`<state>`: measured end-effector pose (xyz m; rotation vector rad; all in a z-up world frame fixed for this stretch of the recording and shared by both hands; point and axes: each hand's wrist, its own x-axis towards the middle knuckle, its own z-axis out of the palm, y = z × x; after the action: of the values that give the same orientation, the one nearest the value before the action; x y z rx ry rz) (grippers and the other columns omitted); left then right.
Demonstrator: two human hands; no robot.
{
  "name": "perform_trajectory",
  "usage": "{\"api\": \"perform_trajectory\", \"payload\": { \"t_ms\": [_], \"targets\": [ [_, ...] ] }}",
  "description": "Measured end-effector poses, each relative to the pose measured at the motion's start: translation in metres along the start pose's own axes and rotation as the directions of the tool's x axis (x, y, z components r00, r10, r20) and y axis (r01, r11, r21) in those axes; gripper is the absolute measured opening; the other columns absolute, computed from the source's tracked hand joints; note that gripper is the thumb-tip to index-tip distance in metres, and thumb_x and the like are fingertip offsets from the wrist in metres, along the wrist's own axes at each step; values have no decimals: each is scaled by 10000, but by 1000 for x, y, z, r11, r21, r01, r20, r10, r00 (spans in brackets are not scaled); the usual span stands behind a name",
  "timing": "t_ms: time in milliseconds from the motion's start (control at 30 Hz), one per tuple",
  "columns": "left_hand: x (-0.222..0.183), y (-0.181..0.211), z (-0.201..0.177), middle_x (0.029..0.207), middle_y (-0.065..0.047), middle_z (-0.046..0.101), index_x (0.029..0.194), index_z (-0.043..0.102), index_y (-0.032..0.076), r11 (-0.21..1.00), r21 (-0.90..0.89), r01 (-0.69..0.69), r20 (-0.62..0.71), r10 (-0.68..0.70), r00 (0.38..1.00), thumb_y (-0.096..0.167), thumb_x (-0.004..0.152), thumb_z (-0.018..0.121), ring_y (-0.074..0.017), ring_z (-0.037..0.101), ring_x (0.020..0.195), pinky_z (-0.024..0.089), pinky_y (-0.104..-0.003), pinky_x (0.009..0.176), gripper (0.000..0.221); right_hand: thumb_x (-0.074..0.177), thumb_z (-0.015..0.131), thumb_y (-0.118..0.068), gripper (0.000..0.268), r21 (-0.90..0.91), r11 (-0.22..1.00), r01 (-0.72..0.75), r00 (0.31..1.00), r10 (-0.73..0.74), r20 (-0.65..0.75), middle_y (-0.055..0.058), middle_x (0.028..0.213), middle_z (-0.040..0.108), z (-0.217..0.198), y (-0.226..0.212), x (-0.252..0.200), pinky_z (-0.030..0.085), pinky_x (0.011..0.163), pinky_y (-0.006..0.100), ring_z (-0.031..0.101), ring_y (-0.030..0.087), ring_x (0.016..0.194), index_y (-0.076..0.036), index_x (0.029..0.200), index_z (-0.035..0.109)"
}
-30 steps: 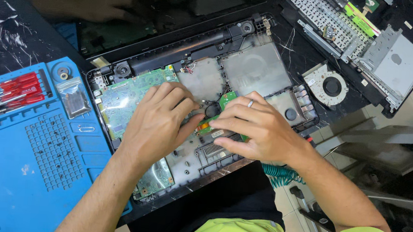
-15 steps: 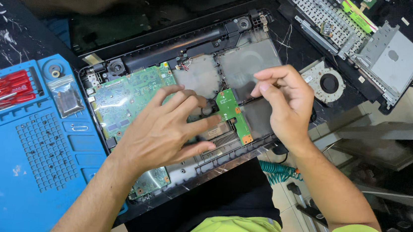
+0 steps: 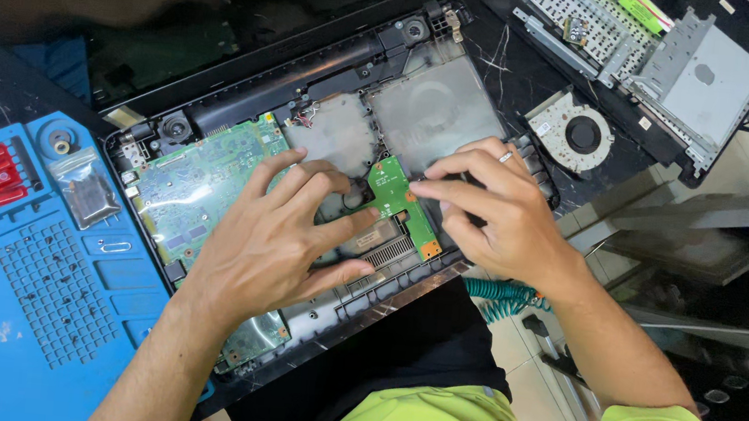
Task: The person places a motherboard into a disassembled laptop chassis and aligns it with the internal frame. They then connect a smaller green circuit board to the motherboard and secure the components using a screwdriver.
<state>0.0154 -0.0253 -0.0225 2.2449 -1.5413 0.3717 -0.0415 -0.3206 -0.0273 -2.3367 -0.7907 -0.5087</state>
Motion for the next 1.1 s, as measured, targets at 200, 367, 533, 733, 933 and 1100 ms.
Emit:
{"api": "perform_trajectory", "payload": {
  "t_ms": [200, 367, 533, 733, 933, 1100],
  "targets": [
    [0, 1, -1, 1247, -157, 634, 1286, 740, 164, 999, -33, 20, 15, -20, 1000, 508, 1078, 737, -365, 645, 1174, 471, -590, 1145, 402, 1104, 658, 5, 176, 66, 979, -193, 948, 204, -244, 198, 1060, 792, -12, 10, -19, 562, 926, 432, 712, 313, 934, 83, 1181, 796],
    [1, 1, -2, 1250, -145, 645, 1312, 734, 139, 997, -74, 36, 19, -35, 999, 499, 1076, 731, -332, 655, 1162, 478, -571, 1133, 430, 1088, 674, 64, 148, -7, 984, -176, 947, 168, -275, 214, 1025, 776, -10, 14, -34, 570, 884, 434, 703, 325, 890, 103, 1146, 805],
    [-6, -1, -1, 1190, -125, 677, 1399, 681, 96, 986, -135, 102, -51, -110, 993, 469, 1116, 647, -329, 658, 1146, 480, -461, 956, 470, 966, 771, 101, 145, -168, 986, 18, 963, -62, -261, 223, 975, 796, 8, 14, -41, 577, 850, 426, 733, 311, 851, 100, 1103, 817],
    [-16, 4, 5, 669, -121, 667, 664, 638, -25, 977, -121, 175, -448, -211, 869, 155, 1092, 633, -357, 778, 909, 546, -611, 1128, 464, 1035, 712, -165, 505, -162, 984, 81, 908, -139, -396, 105, 608, 551, 12, 5, -35, 374, 668, 416, 623, 297, 632, -15, 597, 512],
    [-38, 3, 23, 1337, -140, 765, 1595, 567, 57, 893, -161, 419, -415, -447, 792, 158, 1169, 876, -354, 779, 1269, 667, -516, 1035, 536, 1038, 807, -80, 248, -38, 999, -36, 854, 11, -519, 116, 840, 799, 20, 16, -52, 512, 813, 391, 763, 290, 794, 41, 1232, 712],
    [-25, 2, 11, 1308, -143, 775, 1613, 528, -21, 902, -154, 403, -345, -432, 833, 225, 1111, 855, -362, 741, 1241, 506, -510, 1112, 648, 1041, 747, -38, 124, 14, 982, -190, 863, 174, -474, 186, 943, 784, 3, 11, -44, 549, 842, 416, 698, 320, 815, 69, 1092, 786]
  ]
}}
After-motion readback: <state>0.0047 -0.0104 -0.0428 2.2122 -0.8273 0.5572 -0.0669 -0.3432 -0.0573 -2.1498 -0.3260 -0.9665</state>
